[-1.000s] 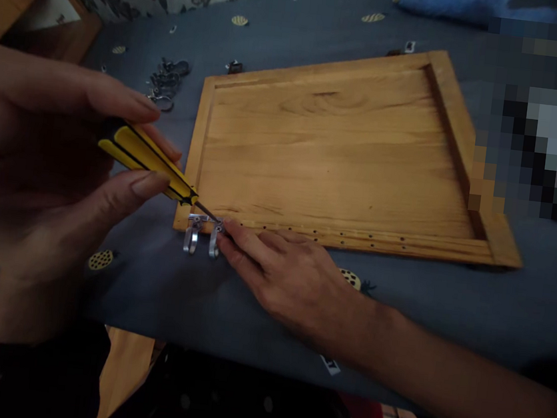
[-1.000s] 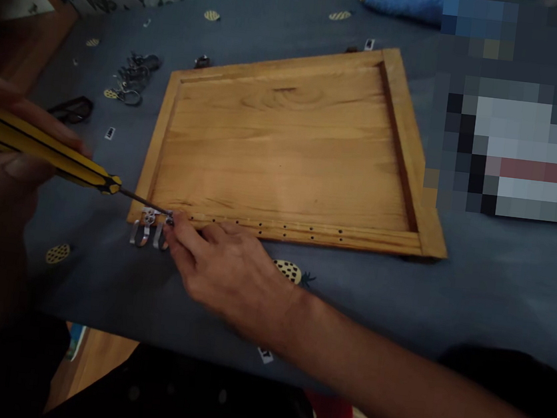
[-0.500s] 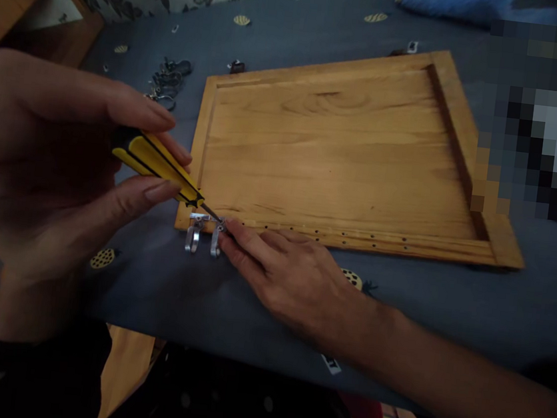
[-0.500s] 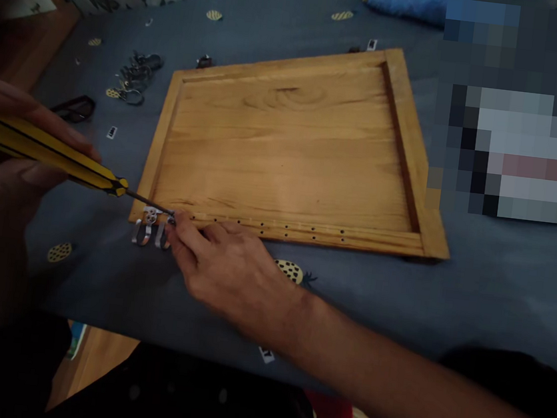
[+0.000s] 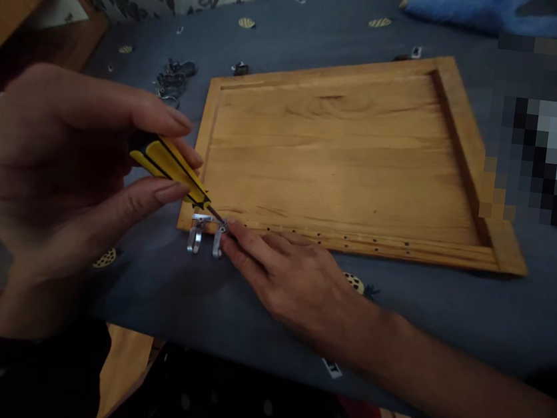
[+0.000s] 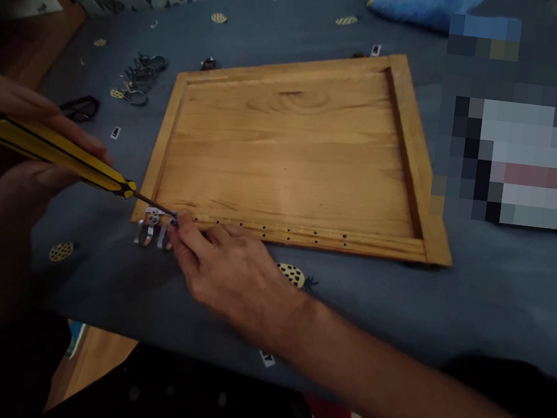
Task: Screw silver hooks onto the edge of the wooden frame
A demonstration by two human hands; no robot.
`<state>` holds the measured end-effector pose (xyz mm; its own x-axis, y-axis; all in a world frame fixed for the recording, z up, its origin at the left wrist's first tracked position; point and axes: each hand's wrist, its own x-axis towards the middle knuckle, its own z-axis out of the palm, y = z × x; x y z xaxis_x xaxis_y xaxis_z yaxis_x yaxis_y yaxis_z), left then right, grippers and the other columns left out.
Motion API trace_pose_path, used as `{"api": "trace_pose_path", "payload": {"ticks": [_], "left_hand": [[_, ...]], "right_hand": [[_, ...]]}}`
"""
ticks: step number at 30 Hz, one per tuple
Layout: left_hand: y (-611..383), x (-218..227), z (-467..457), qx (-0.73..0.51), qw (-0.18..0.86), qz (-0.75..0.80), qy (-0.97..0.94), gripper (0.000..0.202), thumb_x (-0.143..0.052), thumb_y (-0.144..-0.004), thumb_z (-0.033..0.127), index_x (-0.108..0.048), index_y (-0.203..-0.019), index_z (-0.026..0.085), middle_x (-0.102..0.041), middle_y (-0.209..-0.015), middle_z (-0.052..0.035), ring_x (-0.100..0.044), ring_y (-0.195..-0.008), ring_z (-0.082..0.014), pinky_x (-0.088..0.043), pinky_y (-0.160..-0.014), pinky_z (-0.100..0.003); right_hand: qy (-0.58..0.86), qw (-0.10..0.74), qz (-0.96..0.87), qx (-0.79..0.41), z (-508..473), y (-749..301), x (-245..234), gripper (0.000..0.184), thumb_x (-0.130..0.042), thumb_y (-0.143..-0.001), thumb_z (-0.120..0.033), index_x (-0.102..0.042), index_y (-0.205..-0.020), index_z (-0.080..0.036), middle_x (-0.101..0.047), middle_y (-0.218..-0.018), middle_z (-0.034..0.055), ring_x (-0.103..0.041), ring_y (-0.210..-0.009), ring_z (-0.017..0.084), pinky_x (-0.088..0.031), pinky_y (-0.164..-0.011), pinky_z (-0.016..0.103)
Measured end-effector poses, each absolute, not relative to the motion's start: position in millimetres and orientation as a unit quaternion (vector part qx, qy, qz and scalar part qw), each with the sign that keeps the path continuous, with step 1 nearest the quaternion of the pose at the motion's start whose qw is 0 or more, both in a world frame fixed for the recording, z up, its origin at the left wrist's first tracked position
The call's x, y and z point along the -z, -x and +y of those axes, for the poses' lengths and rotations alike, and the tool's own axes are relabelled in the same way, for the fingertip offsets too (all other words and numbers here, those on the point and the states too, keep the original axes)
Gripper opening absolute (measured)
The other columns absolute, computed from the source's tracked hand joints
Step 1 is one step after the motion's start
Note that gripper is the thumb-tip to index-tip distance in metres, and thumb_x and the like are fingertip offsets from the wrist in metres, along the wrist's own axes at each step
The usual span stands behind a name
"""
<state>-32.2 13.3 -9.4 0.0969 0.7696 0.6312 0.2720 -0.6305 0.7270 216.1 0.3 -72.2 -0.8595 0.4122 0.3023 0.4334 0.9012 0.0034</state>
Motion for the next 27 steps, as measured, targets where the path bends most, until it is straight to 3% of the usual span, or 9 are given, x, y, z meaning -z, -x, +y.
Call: {"api": "trace_pose_path", "payload": {"ticks": [2,5,15,20,27], "left_hand": [[25.8,3.9,16.2,-0.482,0.175,0.412,-0.753,0.039,-0.085,-0.07,0.017,-0.073,-0.107,0.024,-0.07,-0.103,-0.0057,-0.07,-0.08,-0.0248,-0.066,-0.072,-0.044],[21.8,1.5,17.5,-0.46,0.151,0.427,-0.764,0.039,-0.083,-0.074,0.027,-0.072,-0.111,0.027,-0.071,-0.102,-0.0054,-0.07,-0.081,-0.0253,-0.066,-0.073,-0.044],[23.5,2.4,11.8,-0.475,0.16,0.444,-0.743,0.043,-0.086,-0.067,0.015,-0.073,-0.106,0.029,-0.065,-0.097,-0.0033,-0.07,-0.084,-0.0257,-0.065,-0.069,-0.042],[13.6,-4.8,5.4,-0.438,0.156,0.457,-0.758,0.036,-0.08,-0.077,0.018,-0.072,-0.109,0.032,-0.065,-0.099,-0.0017,-0.068,-0.087,-0.0225,-0.063,-0.07,-0.037],[12.3,-4.7,0.9,-0.431,0.141,0.477,-0.753,0.038,-0.078,-0.078,0.015,-0.07,-0.111,0.031,-0.064,-0.101,0.0002,-0.067,-0.086,-0.0187,-0.062,-0.069,-0.034]], "right_hand": [[0.219,0.148,-0.964,0.04,0.4,-215.9,72.8,0.044,-0.031,-0.099,-0.006,-0.059,-0.133,-0.009,-0.062,-0.137,0.0128,-0.069,-0.094,0.022,-0.059,-0.075,0.036],[0.219,0.139,-0.965,0.036,0.4,-215.8,72.7,0.044,-0.031,-0.1,-0.007,-0.057,-0.135,-0.008,-0.062,-0.138,0.0132,-0.069,-0.094,0.022,-0.058,-0.076,0.036],[0.213,0.153,-0.964,0.031,-0.2,-216.8,75.5,0.043,-0.034,-0.099,-0.006,-0.057,-0.134,-0.008,-0.062,-0.136,0.0153,-0.067,-0.09,0.022,-0.058,-0.07,0.038],[0.215,0.159,-0.963,0.027,-0.1,-215.9,78.1,0.042,-0.038,-0.097,-0.006,-0.058,-0.135,-0.008,-0.062,-0.136,0.016,-0.068,-0.09,0.022,-0.057,-0.069,0.037],[0.213,0.142,-0.966,0.021,-1.0,-216.3,75.9,0.044,-0.038,-0.097,-0.006,-0.056,-0.137,-0.009,-0.06,-0.139,0.0162,-0.067,-0.091,0.023,-0.057,-0.071,0.038]]}}
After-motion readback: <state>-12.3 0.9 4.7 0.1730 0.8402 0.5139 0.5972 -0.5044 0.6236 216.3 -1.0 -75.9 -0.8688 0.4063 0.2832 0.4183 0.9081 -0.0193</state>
